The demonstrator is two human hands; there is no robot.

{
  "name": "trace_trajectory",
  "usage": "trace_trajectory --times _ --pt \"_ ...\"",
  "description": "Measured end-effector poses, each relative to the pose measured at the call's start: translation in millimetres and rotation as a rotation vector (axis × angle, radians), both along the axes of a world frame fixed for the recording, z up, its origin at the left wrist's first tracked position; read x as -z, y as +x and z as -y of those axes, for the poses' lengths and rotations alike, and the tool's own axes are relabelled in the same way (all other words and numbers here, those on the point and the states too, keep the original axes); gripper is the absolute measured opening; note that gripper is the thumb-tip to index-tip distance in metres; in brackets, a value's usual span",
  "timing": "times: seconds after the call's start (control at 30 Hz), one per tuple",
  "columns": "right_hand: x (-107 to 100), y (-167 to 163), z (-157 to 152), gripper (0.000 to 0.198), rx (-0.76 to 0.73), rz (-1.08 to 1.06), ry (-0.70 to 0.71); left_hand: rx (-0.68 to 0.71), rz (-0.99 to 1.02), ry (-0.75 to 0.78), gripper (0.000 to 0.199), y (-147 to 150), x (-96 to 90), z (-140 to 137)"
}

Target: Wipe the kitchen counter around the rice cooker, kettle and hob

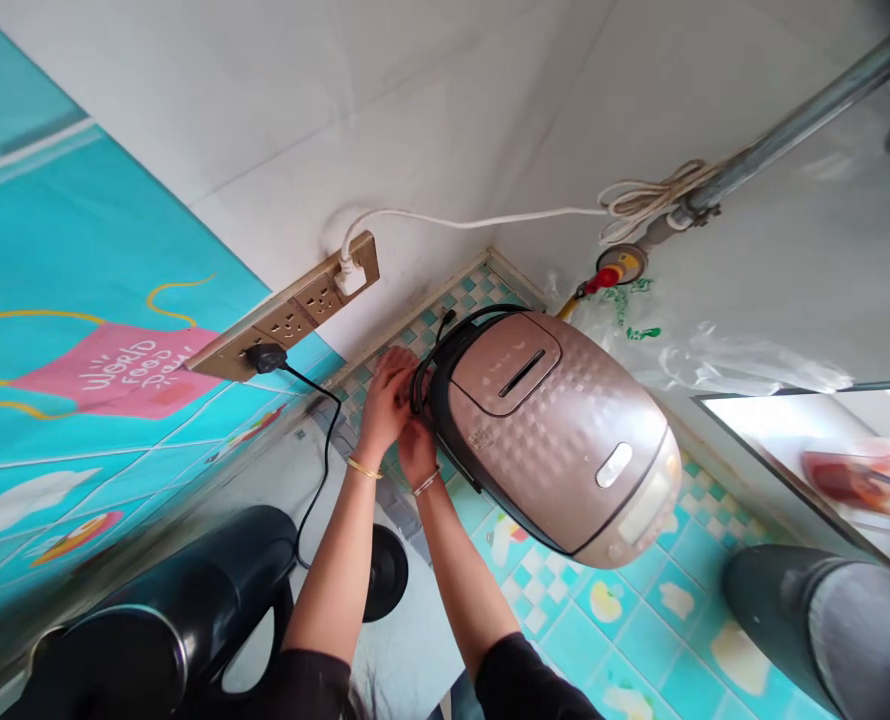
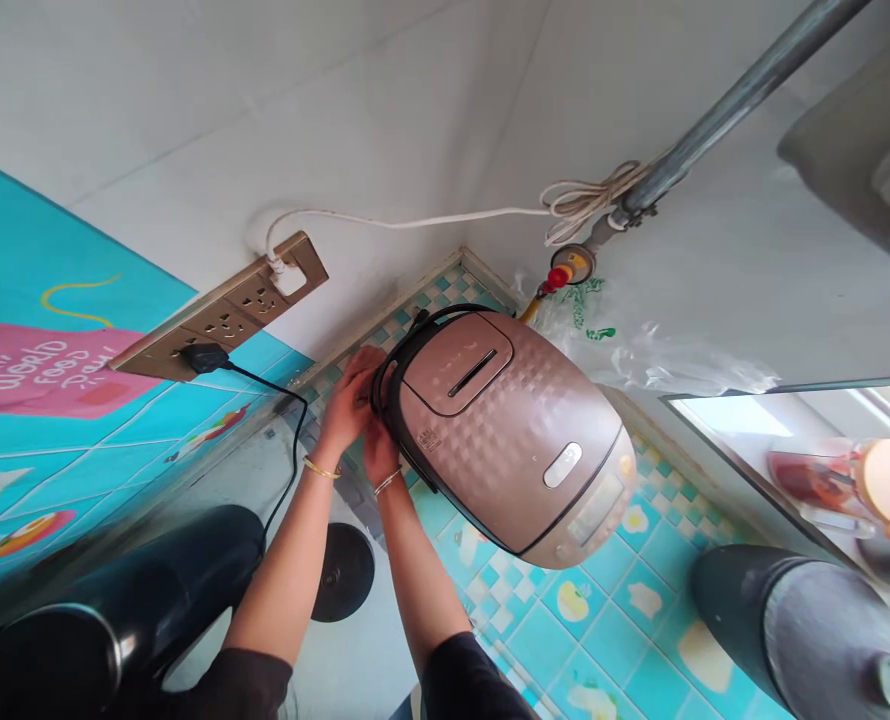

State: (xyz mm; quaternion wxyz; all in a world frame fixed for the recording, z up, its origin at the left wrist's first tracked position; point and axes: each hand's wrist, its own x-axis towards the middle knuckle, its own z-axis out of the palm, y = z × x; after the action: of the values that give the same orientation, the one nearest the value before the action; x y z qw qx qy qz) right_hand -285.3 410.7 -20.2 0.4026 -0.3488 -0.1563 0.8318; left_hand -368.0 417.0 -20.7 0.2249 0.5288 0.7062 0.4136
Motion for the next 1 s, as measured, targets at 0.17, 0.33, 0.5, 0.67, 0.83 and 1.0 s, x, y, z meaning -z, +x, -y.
trace_trajectory --times 0.17,0.33,0.5,0.67,0.83,1.0 --pt "-2 7 -5 0.039 0.193 -0.292 -0.289 -0.183 0.092 -0.078 0.043 -14 36.0 -4" --pt "-6 22 10 0.037 0.273 -0.361 -0.516 0.026 -0.091 -0.119 0.048 -32 53.2 -11" --pt "-25 31 28 0.030 0.205 -0.435 -0.606 0.272 -0.436 -0.285 0.057 -35 51.2 -11" --pt "-22 38 34 0.034 0.326 -0.385 -0.691 0.361 -0.564 -0.239 0.057 -40 53.4 -7" --pt "6 57 39 0.037 0.137 -0.379 -0.690 0.479 -0.542 -0.201 0.055 -59 62.9 -17" --pt "25 88 53 0.039 0.028 -0.303 -0.646 0.537 -0.438 -0.146 0.053 -69 66.9 -31"
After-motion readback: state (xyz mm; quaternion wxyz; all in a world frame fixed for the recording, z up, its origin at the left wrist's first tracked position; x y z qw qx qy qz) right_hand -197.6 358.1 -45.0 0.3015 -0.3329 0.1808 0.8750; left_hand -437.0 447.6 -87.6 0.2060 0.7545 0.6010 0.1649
